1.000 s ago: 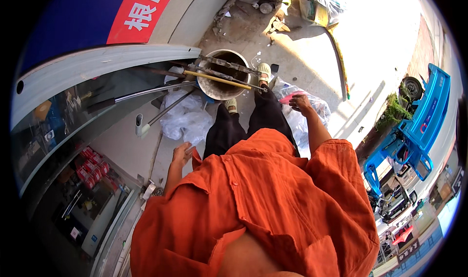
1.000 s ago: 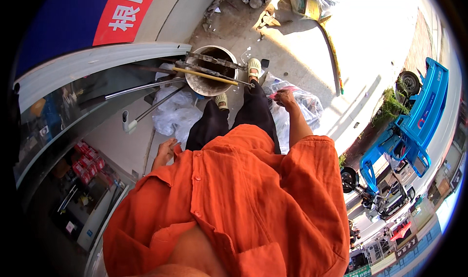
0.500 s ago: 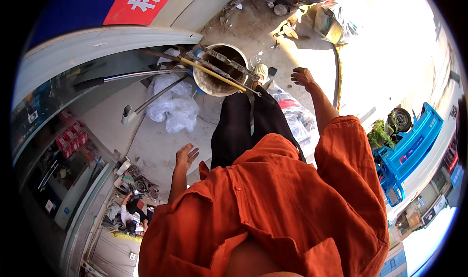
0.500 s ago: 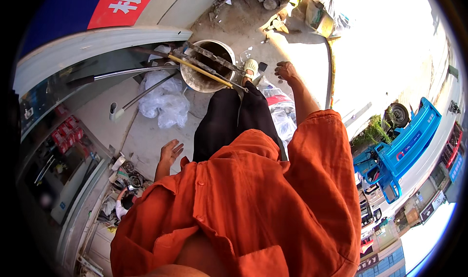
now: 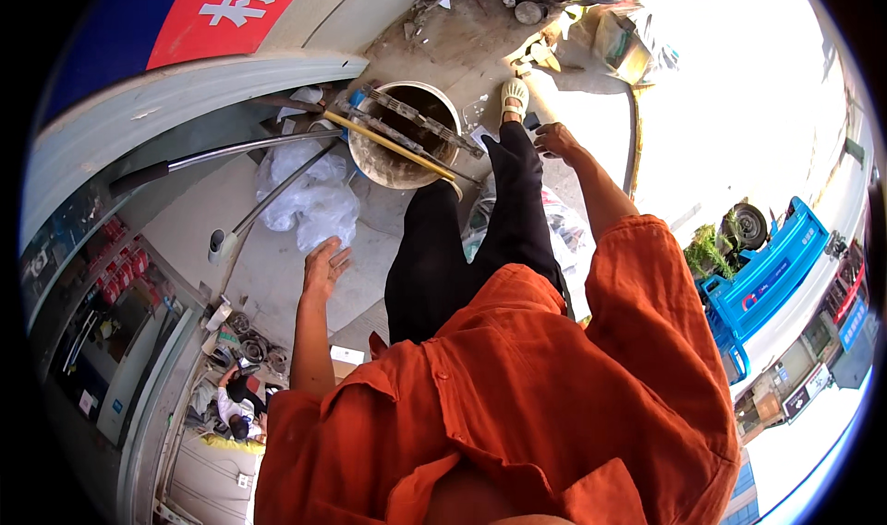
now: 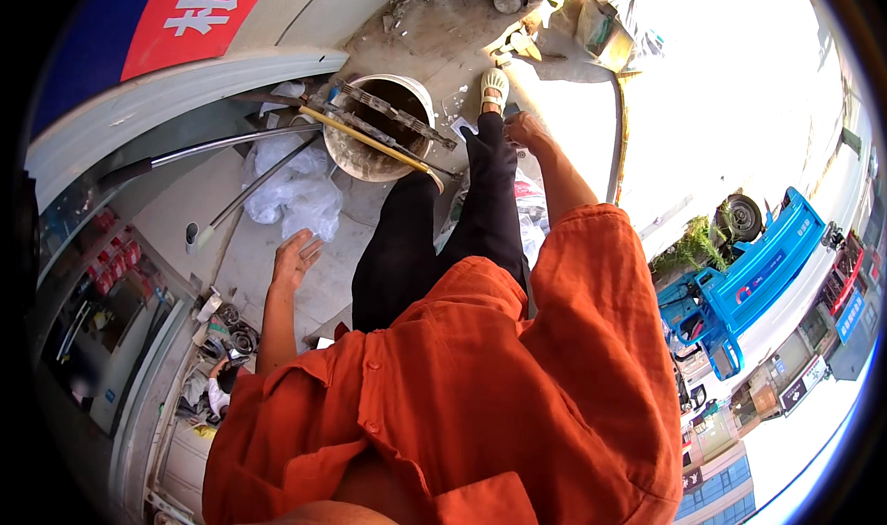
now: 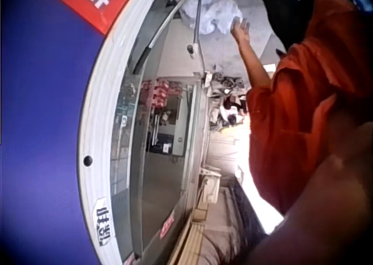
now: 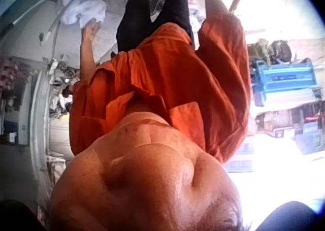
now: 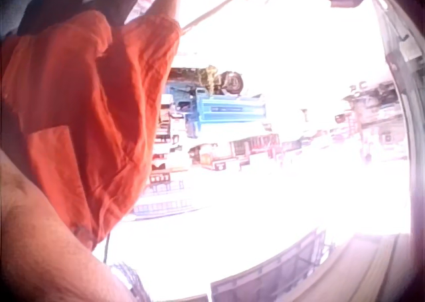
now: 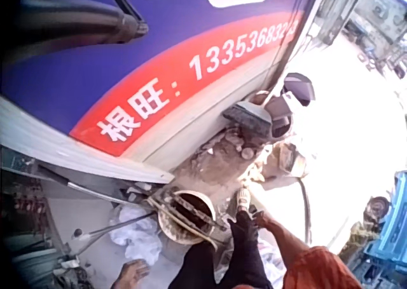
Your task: The person picks through a pile of debris, trash, and bicycle parts on the ground, placing items into cardboard boxes and plastic bags.
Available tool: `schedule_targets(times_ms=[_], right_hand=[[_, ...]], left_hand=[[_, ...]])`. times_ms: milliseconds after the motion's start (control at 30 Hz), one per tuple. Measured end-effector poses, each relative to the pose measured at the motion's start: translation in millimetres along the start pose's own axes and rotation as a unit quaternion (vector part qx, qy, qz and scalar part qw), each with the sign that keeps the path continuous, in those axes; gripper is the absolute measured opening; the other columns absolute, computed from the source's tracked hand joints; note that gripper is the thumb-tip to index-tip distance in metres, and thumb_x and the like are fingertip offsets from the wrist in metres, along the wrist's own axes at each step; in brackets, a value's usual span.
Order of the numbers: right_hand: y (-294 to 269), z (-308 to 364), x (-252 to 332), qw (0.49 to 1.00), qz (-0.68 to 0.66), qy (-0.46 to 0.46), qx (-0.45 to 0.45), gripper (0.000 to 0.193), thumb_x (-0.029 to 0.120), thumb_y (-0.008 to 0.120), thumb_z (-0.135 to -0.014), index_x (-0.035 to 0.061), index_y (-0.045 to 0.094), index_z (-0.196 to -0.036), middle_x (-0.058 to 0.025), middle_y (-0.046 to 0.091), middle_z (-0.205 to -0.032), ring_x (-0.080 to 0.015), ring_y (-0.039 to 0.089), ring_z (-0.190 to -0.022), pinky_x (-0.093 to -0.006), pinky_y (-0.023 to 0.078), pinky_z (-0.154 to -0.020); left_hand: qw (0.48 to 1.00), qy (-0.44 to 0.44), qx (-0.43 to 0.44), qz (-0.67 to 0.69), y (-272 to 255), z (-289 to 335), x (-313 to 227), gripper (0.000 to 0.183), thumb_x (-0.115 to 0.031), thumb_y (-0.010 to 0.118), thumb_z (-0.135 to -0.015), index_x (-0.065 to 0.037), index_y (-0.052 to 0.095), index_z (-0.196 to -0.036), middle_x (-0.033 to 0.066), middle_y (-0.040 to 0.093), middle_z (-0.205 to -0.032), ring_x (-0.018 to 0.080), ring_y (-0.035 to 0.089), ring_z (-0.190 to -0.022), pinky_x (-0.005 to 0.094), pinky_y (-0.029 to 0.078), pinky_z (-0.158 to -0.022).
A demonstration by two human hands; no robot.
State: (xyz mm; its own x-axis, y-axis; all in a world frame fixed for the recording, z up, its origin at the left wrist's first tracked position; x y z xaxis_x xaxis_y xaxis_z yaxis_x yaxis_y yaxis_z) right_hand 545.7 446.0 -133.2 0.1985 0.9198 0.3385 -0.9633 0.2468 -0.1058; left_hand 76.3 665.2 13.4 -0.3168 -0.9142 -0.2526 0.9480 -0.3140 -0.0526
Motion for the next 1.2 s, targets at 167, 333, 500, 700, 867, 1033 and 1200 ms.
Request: schedule_targets(times_ms=[167,333,500,700,867,1033,1200], right_hand=[[-47,-73,13,0.994,0.09,-0.056,0.019,0.02,0.009,0.052,-0.072,0.0006,0.057,-0.09,-0.0066,0.057,-0.068,-0.0137,0.055,-0.058,-0.0253,0.045,-0.051],[-107,-161,38,0.968,0.243,-0.067,0.016,0.029,0.009,0.055,-0.072,-0.0016,0.054,-0.098,-0.0091,0.059,-0.073,-0.0145,0.058,-0.065,-0.0257,0.048,-0.054],[-181,-180,73,0.995,0.087,-0.022,0.04,0.029,0.011,0.052,-0.074,-0.0019,0.052,-0.101,-0.0096,0.059,-0.081,-0.0155,0.059,-0.068,-0.0254,0.048,-0.057],[-262,-203,76,0.952,0.302,0.044,0.032,0.03,0.011,0.048,-0.076,0.0001,0.051,-0.103,-0.009,0.059,-0.086,-0.0158,0.059,-0.072,-0.0268,0.047,-0.061],[-266,-182,61,0.971,0.228,0.064,0.029,0.029,0.011,0.047,-0.078,-0.0005,0.049,-0.104,-0.0099,0.058,-0.089,-0.016,0.058,-0.074,-0.0284,0.046,-0.064],[-257,-178,36,0.965,0.243,0.075,0.068,0.03,0.011,0.048,-0.077,0.0001,0.049,-0.105,-0.0099,0.059,-0.088,-0.0162,0.058,-0.072,-0.0288,0.047,-0.062],[-273,-225,-10,0.952,0.297,0.046,0.06,0.028,0.011,0.05,-0.075,0.0001,0.052,-0.1,-0.01,0.06,-0.083,-0.0151,0.058,-0.068,-0.0283,0.047,-0.058]], left_hand=[[0.997,0.051,0.05,-0.038,95,-35,-80,0.05,-0.02,0.052,-0.08,0.001,0.033,-0.12,0.0124,0.036,-0.123,0.0283,0.043,-0.108,0.0384,0.039,-0.085],[0.991,0.095,0.091,0.002,221,-102,-133,0.045,-0.018,0.049,-0.081,0.001,0.036,-0.12,0.0113,0.038,-0.122,0.0248,0.045,-0.107,0.0351,0.038,-0.087],[0.992,0.063,0.107,-0.002,322,-138,-115,0.039,-0.015,0.048,-0.082,0.002,0.04,-0.116,0.013,0.04,-0.119,0.0246,0.048,-0.103,0.0336,0.042,-0.083],[0.996,0.06,0.057,0.03,350,-151,-97,0.034,-0.013,0.047,-0.083,0.001,0.042,-0.114,0.0119,0.044,-0.118,0.0255,0.048,-0.104,0.0357,0.041,-0.083],[0.994,0.086,0.007,0.075,347,-145,-84,0.032,-0.013,0.046,-0.084,0.002,0.044,-0.112,0.0117,0.046,-0.114,0.0247,0.05,-0.1,0.0331,0.044,-0.081],[0.987,0.087,0.011,0.135,350,-167,-49,0.03,-0.013,0.045,-0.084,0.002,0.045,-0.11,0.011,0.049,-0.111,0.024,0.052,-0.098,0.032,0.044,-0.08],[0.982,0.069,0.045,0.17,394,-193,-3,0.029,-0.013,0.045,-0.084,0.001,0.047,-0.109,0.0106,0.05,-0.109,0.0233,0.053,-0.097,0.0312,0.044,-0.08]])
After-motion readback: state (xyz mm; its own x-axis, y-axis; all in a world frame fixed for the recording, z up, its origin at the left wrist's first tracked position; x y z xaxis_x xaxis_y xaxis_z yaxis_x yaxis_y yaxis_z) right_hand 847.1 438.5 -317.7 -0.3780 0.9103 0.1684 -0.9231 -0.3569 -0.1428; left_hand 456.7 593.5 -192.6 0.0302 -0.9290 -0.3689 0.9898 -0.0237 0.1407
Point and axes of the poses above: each hand's wrist, its own z-axis away from the middle knuckle, its own y-axis out of the palm, x = y × z, the point moved 3 cm from there along -z, towards the middle knuckle
